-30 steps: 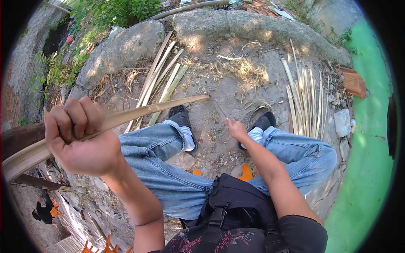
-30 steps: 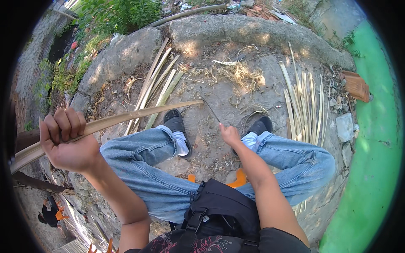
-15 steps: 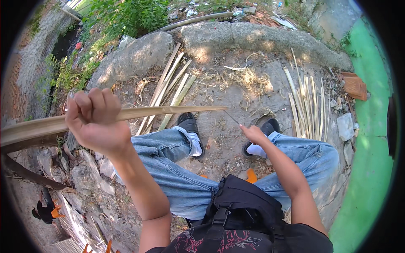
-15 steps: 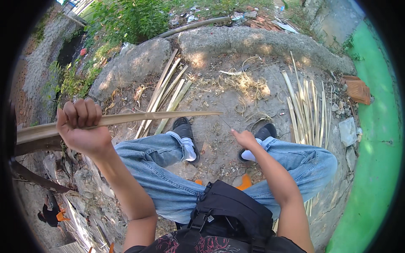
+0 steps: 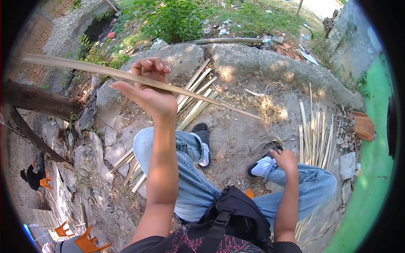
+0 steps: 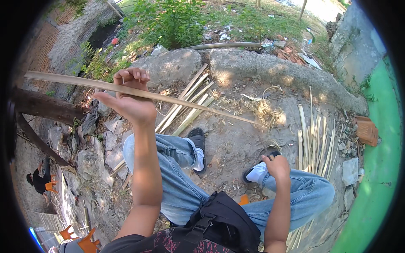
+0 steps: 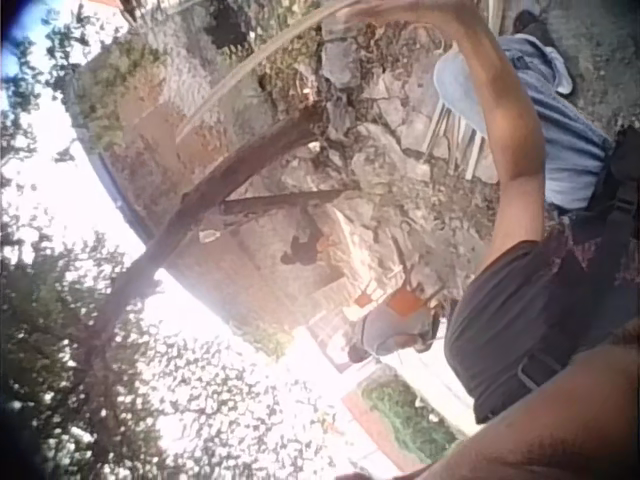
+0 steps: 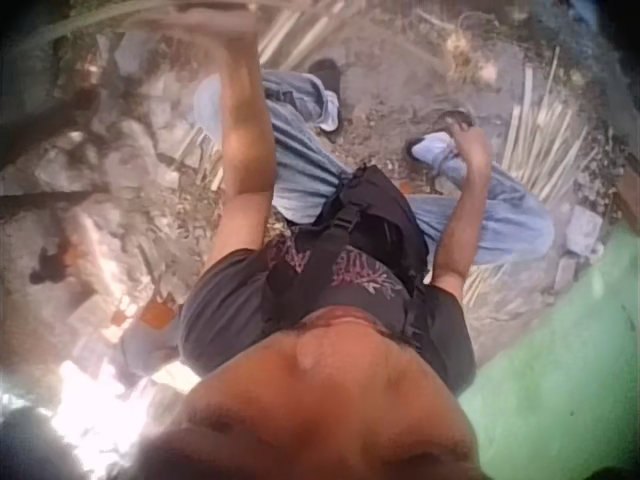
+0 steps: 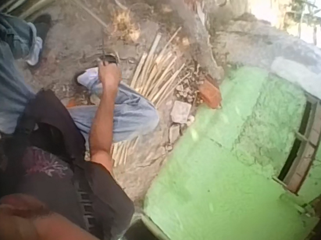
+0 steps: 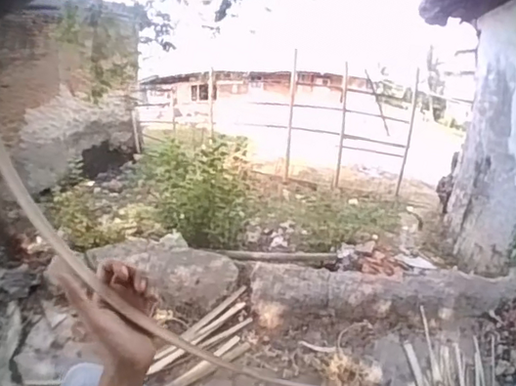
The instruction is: The person strips layers from a length of bamboo using a knife.
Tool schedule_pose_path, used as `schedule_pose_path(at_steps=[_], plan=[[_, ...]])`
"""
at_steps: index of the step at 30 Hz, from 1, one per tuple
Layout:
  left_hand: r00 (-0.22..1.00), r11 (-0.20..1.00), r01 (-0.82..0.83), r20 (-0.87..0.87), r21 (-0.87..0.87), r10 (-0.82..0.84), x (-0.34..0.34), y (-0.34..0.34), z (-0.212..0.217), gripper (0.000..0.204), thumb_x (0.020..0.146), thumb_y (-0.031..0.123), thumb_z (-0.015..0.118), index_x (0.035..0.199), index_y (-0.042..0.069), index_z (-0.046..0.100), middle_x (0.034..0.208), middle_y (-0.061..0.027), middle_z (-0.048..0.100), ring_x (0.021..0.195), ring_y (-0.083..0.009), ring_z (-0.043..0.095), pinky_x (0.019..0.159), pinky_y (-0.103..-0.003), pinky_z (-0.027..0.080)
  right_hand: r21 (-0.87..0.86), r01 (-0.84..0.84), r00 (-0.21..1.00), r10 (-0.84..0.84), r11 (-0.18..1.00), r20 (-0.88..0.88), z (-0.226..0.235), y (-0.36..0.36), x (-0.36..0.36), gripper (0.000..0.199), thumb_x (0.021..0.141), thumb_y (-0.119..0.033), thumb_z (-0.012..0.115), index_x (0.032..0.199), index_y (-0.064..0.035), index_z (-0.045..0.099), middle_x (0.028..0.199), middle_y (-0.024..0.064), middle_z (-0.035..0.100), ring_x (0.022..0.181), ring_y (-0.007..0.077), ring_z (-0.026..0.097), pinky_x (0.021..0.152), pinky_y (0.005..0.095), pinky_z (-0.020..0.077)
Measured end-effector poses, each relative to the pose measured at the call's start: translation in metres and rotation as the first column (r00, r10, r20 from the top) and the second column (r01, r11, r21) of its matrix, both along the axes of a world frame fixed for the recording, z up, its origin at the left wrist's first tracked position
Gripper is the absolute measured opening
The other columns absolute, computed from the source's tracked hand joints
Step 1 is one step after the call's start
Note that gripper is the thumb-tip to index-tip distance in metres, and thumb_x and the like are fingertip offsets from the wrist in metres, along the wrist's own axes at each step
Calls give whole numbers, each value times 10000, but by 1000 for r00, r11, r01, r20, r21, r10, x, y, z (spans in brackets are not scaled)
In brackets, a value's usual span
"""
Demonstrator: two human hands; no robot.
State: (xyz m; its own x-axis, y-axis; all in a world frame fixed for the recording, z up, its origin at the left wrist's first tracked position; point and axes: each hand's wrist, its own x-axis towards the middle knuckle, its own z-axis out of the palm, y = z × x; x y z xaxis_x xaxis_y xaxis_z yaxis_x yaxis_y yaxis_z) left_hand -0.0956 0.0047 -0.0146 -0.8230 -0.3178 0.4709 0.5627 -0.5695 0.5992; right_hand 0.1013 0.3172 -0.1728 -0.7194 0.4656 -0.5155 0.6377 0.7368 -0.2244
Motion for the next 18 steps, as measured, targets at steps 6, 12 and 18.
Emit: schedule_pose_path(at_steps=[6, 12, 18], plan=[[995, 995, 88, 44, 41, -90, -6, 2, -5, 500, 940, 558, 356, 896, 74, 472, 794, -83, 474, 762, -218, 449, 715, -345, 387, 151, 106, 979, -77, 983, -190, 52, 15, 17, 593, 795, -513, 603, 711, 74, 616, 672, 242, 603, 653, 408, 592, 651, 446, 450], [996, 981, -40, 69, -192, 54, 0, 3, 6, 329, 994, 288, 418, 1056, -22, 510, 865, -126, 612, 769, -190, 590, 759, -329, 494, -2, 146, 919, -136, 989, -369, 110, -8, 13, 560, 853, -441, 595, 587, 41, 492, 502, 116, 428, 480, 204, 405, 501, 395, 333], [994, 918, -52, 70, -393, 86, 4, 2, 10, 312, 957, 120, 493, 1200, -74, 470, 981, -169, 653, 844, -223, 668, 715, -308, 567, -187, 61, 892, -138, 980, -431, 115, -26, 0, 558, 837, -436, 622, 622, 67, 513, 523, 184, 473, 473, 250, 373, 509, 436, 334]])
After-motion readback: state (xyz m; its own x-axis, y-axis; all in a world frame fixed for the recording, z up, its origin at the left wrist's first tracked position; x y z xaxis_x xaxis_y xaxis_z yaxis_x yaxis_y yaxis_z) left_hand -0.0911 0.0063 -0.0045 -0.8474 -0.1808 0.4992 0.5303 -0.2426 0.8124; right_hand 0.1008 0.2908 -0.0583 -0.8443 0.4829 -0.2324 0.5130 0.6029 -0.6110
